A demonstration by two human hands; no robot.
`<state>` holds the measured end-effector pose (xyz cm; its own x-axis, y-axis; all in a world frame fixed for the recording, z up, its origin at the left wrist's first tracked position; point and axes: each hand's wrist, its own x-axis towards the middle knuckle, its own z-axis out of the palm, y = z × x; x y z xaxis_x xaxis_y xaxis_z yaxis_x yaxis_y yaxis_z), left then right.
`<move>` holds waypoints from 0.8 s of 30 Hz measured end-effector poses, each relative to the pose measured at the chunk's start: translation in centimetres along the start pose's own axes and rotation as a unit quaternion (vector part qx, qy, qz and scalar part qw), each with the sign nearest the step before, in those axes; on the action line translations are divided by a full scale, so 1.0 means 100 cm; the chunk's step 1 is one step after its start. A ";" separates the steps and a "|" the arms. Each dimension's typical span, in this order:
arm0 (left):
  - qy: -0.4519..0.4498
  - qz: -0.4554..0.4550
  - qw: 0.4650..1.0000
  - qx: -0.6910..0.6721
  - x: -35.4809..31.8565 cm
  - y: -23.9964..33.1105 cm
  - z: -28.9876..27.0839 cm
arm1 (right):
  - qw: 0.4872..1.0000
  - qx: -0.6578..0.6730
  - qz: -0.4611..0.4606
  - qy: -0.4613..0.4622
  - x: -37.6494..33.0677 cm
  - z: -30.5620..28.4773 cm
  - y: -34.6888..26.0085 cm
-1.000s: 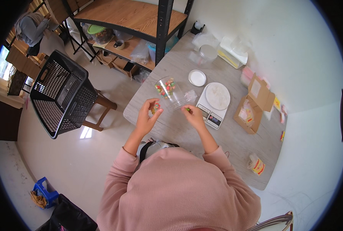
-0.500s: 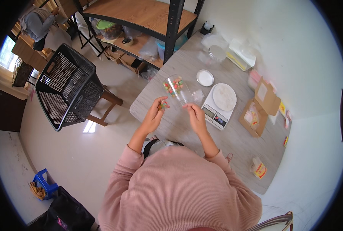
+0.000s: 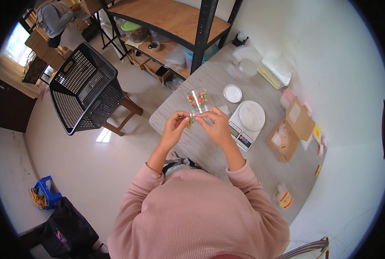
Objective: The person repeatedly picks small colorful candies from a clear plastic cup, inspects them, and places them into a black plastic basket. The person also handles small clear plastic bags and a digital scale on the table.
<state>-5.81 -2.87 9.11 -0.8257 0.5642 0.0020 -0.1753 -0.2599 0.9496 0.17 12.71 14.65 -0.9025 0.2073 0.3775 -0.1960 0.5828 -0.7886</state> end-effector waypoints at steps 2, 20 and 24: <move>0.032 0.034 0.999 -0.005 0.001 0.000 0.003 | 1.000 -0.010 -0.008 -0.014 0.007 -0.003 -0.001; 0.049 0.014 0.997 -0.051 0.025 0.011 -0.043 | 0.990 -0.005 0.026 -0.141 0.072 0.037 -0.005; 0.049 -0.009 0.992 -0.116 0.048 0.032 -0.097 | 0.983 -0.059 -0.019 -0.171 0.109 0.076 -0.018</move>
<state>-15.53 -8.56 9.11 -0.8678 0.4939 -0.0555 -0.2994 -0.4303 0.8516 -12.22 7.96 16.46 -0.9757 -0.0814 0.2036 -0.2041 0.6764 -0.7077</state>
